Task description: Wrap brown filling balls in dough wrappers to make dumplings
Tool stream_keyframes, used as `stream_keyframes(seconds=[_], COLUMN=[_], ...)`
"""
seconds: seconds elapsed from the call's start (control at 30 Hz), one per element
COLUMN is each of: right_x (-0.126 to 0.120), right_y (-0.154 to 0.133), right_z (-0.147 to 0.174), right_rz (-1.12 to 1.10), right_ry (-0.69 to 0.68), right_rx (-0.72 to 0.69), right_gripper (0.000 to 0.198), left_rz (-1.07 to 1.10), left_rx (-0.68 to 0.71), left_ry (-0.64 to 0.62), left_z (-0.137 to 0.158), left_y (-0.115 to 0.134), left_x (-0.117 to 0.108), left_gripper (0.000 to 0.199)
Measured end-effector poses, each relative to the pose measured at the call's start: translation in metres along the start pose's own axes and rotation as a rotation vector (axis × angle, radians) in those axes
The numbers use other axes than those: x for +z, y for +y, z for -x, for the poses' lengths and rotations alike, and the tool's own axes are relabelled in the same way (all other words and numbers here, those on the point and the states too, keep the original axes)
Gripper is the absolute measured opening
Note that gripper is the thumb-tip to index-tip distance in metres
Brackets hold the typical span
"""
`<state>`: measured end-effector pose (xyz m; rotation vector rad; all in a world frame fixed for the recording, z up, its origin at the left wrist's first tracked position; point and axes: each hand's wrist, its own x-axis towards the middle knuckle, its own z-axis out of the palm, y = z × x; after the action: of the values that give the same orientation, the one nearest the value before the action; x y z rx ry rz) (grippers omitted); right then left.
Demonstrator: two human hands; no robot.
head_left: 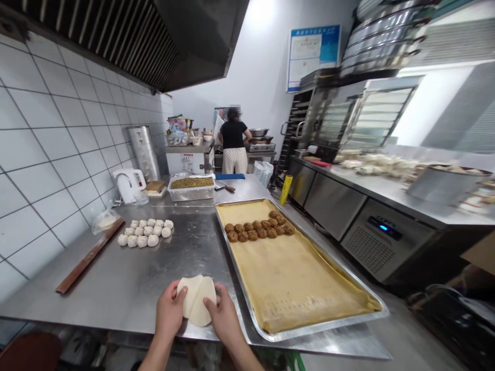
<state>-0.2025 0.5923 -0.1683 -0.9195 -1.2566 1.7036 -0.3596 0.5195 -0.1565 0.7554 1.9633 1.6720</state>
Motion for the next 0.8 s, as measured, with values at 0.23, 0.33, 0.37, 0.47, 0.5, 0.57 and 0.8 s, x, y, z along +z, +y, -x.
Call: stream_keyframes(seconds=[0.23, 0.33, 0.37, 0.47, 0.5, 0.57, 0.8], right_x=[0.009, 0.015, 0.017, 0.020, 0.019, 0.014, -0.006], right_y=[-0.026, -0.034, -0.036, -0.038, -0.040, -0.043, -0.048], right_z=[-0.047, -0.041, -0.033, 0.002, 0.014, 0.034, 0.066], right_rz=[-0.082, -0.119, -0.130, -0.216, -0.296, -0.485, -0.543], right_ry=[0.109, 0.090, 0.072, -0.070, -0.143, -0.234, -0.128], right_rx=[-0.029, -0.007, 0.016, 0.143, 0.197, 0.285, 0.337], right_gripper=[0.058, 0.065, 0.064, 0.070, 0.073, 0.068, 0.057], left_rz=[-0.068, -0.168, -0.202, -0.390, -0.469, -0.568, -0.156], left_rx=[0.034, 0.169, 0.231, 0.533, 0.663, 0.903, 0.252], left_ry=[0.408, 0.368, 0.310, -0.001, -0.148, -0.445, -0.193], left_z=[-0.019, -0.016, -0.011, 0.017, 0.029, 0.053, 0.074], left_y=[0.014, 0.035, 0.042, 0.051, 0.050, 0.045, 0.029], left_x=[-0.050, -0.063, -0.062, -0.048, -0.041, -0.030, -0.028], left_gripper=[0.061, 0.047, 0.040, 0.034, 0.040, 0.051, 0.035])
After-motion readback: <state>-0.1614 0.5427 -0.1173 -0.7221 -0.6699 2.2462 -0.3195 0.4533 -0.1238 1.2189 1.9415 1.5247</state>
